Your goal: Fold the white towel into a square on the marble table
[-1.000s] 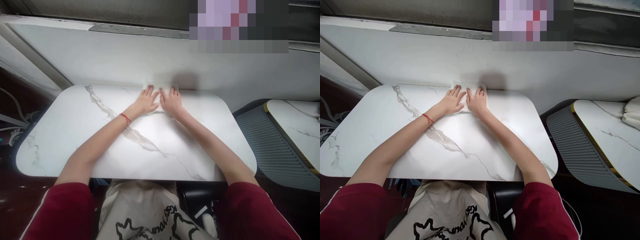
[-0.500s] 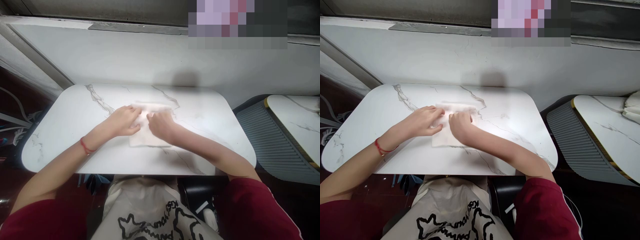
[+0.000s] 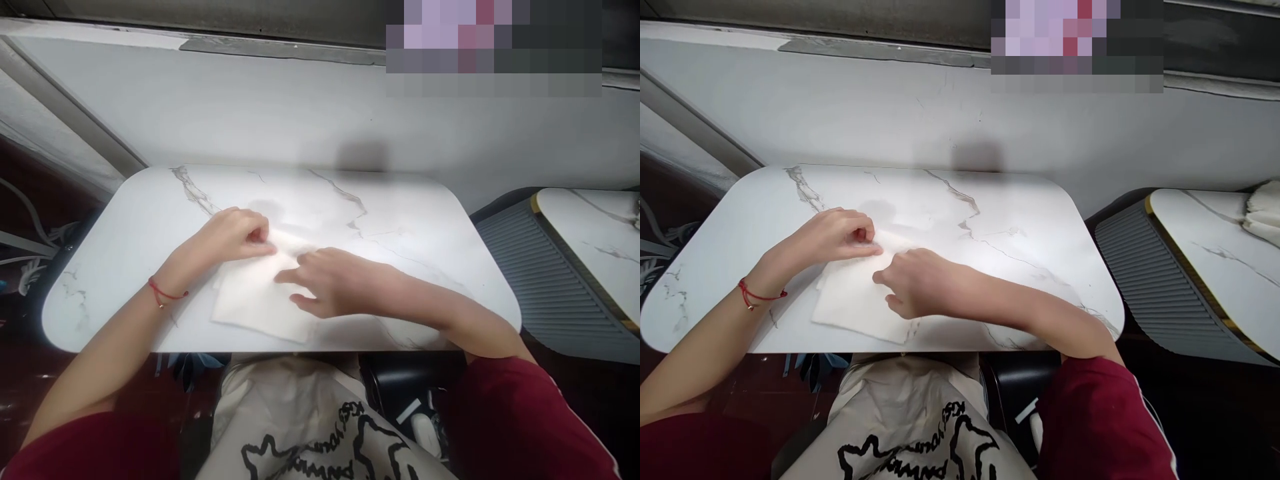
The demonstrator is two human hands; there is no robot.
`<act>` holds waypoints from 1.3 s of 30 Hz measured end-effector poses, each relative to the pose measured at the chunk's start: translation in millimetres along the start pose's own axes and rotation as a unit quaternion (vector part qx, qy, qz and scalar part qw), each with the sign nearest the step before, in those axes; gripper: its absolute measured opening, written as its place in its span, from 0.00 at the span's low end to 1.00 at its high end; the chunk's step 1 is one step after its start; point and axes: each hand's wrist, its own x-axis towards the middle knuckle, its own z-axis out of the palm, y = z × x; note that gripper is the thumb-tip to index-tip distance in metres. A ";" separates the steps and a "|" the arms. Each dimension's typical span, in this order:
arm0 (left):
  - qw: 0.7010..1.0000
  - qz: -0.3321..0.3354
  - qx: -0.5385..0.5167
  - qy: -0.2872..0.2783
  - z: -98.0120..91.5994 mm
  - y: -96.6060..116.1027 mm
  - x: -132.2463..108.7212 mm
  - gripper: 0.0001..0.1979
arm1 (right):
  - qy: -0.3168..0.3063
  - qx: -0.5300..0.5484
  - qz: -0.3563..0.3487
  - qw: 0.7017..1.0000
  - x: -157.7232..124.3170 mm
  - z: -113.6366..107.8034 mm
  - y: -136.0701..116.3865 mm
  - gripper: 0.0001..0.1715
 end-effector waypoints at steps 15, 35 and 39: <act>0.993 -0.034 0.069 0.091 18.2 -37.1 3.4 0.23 | 0.119 -0.097 0.099 0.983 65.6 25.0 70.9 0.33; 0.977 -0.138 0.087 0.135 17.4 -67.1 8.3 0.22 | 0.165 -0.015 0.088 0.982 137.2 11.1 114.8 0.35; 0.979 -0.125 0.078 0.143 17.8 -69.7 8.0 0.30 | 0.157 -0.043 0.096 0.982 132.3 7.9 106.3 0.36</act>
